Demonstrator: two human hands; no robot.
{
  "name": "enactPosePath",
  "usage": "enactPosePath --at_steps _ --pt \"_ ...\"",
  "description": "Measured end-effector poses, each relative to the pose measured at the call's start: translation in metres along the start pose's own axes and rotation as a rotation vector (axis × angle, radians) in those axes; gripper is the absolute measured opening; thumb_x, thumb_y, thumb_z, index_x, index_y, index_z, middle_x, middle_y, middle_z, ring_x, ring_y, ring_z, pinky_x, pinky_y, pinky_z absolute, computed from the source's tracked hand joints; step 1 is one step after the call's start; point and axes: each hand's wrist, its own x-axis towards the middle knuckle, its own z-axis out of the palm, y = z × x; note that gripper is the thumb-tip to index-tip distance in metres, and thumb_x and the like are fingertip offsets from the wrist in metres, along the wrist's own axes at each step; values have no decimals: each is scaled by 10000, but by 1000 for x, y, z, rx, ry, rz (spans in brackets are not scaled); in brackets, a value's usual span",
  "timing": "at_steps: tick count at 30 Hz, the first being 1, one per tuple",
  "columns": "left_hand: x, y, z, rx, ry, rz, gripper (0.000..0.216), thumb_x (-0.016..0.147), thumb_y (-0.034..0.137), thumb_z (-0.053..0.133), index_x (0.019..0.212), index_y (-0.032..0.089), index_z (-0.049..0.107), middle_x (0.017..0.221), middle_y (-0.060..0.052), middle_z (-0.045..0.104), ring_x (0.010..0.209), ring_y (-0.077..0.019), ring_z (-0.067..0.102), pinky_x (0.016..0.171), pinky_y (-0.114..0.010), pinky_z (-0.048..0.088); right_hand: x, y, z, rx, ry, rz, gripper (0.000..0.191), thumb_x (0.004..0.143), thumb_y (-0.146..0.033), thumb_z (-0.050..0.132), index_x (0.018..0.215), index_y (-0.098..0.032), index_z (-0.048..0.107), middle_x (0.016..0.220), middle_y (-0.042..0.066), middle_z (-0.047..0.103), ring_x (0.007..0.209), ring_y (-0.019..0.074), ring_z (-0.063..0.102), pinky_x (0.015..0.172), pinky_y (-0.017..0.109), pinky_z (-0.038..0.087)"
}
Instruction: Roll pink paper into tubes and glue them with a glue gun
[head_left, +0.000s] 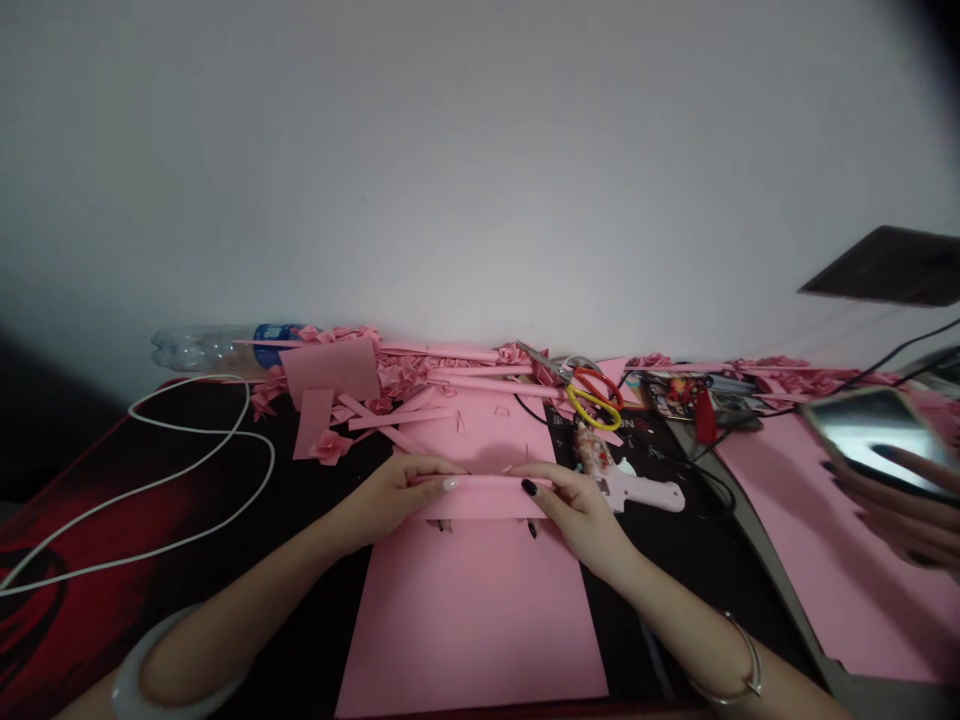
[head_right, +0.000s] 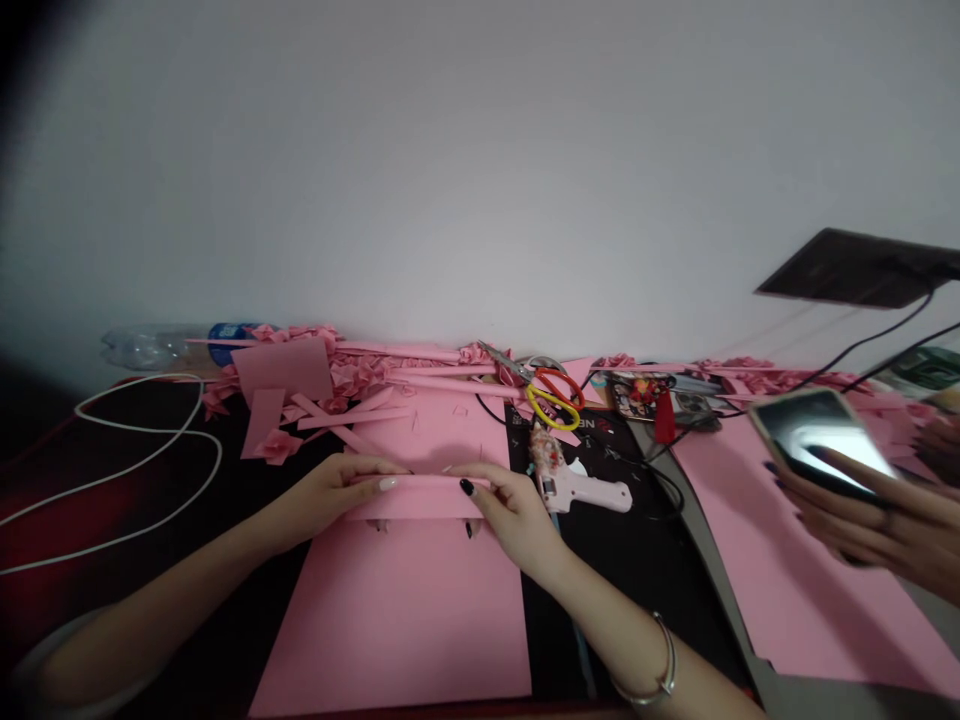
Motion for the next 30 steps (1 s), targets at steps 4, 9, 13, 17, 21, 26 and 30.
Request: enactPosePath --at_steps 4,9,13,17,21,26,30 --pt "0 1 0 118 45 74 245 823 312 614 1010 183 706 1044 -55 699 1018 -228 615 895 -326 488 0 5 1 137 -17 67 224 867 -349 531 982 -205 657 748 25 645 496 118 557 457 238 457" --pt "-1 2 3 -18 52 6 293 823 339 612 1028 144 689 910 -67 721 698 -178 679 640 -286 567 0 9 1 210 -6 58 189 854 -315 561 968 -190 644 627 -8 605 484 108 532 477 229 445" --pt "-1 1 3 42 98 71 229 807 262 628 988 142 700 832 -52 718 669 -156 678 655 -257 558 1 10 2 210 4 38 171 868 -316 546 965 -194 617 651 -10 595 522 104 532 505 224 426" --pt "-3 1 4 64 123 102 205 788 234 641 961 141 701 839 -56 716 671 -159 685 654 -251 557 0 11 4 229 3 71 177 878 -353 526 940 -195 574 591 -43 519 466 85 455 453 207 362" --pt "-3 3 6 -5 97 61 220 804 293 639 941 123 671 731 -47 705 627 -168 688 611 -259 563 -2 10 5 225 -12 74 194 878 -376 517 908 -186 549 562 -57 473 453 83 423 451 213 343" --pt "-2 3 7 -14 92 43 234 809 312 636 936 115 646 682 -40 695 639 -179 693 634 -283 569 -3 11 6 266 -12 107 230 874 -407 512 971 -199 517 640 -48 478 476 87 448 478 232 376" --pt "-2 2 7 2 92 43 251 806 322 636 959 123 634 681 -33 690 642 -182 693 642 -294 572 -3 10 6 273 -20 126 259 874 -443 498 980 -207 498 593 -57 465 460 95 441 468 236 371"
